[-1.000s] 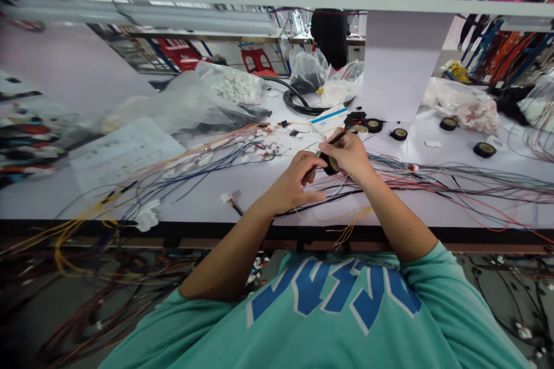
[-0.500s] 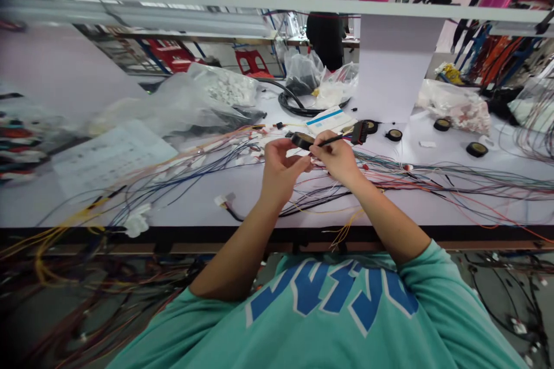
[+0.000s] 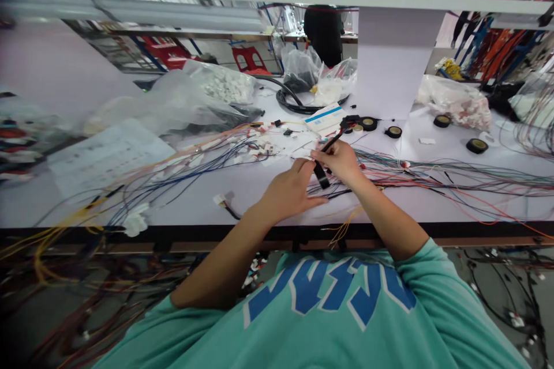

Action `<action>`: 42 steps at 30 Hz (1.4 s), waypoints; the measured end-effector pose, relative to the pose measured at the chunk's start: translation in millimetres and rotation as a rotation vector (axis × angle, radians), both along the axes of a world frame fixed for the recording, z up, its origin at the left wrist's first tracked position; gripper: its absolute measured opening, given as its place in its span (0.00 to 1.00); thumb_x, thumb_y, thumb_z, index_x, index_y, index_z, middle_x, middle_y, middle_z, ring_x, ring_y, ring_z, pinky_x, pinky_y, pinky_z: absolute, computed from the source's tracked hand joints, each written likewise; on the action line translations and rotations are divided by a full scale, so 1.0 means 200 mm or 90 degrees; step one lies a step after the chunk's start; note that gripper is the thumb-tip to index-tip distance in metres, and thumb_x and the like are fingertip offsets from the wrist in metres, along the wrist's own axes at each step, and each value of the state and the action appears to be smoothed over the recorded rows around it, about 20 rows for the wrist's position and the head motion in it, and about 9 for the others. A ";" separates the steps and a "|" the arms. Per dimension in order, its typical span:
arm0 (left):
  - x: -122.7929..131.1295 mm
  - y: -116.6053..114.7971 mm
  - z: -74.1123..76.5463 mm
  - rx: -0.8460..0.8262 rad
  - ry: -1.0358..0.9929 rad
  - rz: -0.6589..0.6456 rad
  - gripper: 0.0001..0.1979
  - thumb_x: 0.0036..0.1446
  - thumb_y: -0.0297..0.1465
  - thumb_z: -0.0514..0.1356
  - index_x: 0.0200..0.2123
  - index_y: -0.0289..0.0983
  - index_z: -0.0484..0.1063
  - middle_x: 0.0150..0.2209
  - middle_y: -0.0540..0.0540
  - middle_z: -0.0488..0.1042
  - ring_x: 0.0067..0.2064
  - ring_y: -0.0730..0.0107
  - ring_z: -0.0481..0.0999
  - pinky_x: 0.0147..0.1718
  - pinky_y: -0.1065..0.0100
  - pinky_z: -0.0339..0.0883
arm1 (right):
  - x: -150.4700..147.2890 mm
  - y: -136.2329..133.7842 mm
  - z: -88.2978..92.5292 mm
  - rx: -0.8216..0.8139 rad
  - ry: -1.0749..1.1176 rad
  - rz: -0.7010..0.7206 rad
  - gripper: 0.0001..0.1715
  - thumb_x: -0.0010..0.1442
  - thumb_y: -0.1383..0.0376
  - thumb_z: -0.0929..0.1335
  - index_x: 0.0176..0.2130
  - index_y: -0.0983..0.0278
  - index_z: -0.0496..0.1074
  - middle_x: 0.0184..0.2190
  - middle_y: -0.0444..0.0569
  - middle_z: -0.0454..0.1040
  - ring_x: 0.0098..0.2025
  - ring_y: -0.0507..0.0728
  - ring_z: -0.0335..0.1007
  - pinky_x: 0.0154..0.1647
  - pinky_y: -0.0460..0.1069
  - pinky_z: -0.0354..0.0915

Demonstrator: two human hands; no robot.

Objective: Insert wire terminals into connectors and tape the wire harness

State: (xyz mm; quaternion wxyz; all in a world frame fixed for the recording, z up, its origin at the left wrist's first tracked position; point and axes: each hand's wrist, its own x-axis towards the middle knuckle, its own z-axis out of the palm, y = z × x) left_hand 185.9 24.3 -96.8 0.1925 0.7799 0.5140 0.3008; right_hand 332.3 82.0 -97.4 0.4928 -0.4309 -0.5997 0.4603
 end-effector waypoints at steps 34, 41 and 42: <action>-0.02 0.07 -0.03 -0.238 -0.595 0.043 0.24 0.37 0.43 0.67 0.32 0.39 0.59 0.26 0.54 0.67 0.19 0.76 0.66 0.18 0.72 0.56 | -0.02 -0.10 0.00 0.149 -0.085 0.088 0.04 0.49 0.68 0.68 0.24 0.62 0.67 0.24 0.42 0.66 0.29 0.51 0.63 0.32 0.48 0.59; -0.01 0.08 -0.04 -0.193 -0.524 -0.001 0.24 0.40 0.50 0.64 0.30 0.38 0.61 0.23 0.53 0.63 0.20 0.74 0.64 0.19 0.70 0.58 | -0.06 -0.09 -0.02 0.079 -0.012 0.004 0.08 0.46 0.64 0.69 0.23 0.62 0.64 0.19 0.39 0.64 0.24 0.49 0.60 0.28 0.46 0.58; -0.01 0.06 -0.05 -0.114 -0.460 0.013 0.23 0.40 0.48 0.65 0.31 0.38 0.62 0.26 0.51 0.66 0.25 0.71 0.68 0.23 0.68 0.63 | -0.06 -0.08 -0.03 0.030 0.027 -0.016 0.10 0.46 0.62 0.69 0.23 0.62 0.64 0.17 0.38 0.63 0.22 0.49 0.59 0.26 0.46 0.58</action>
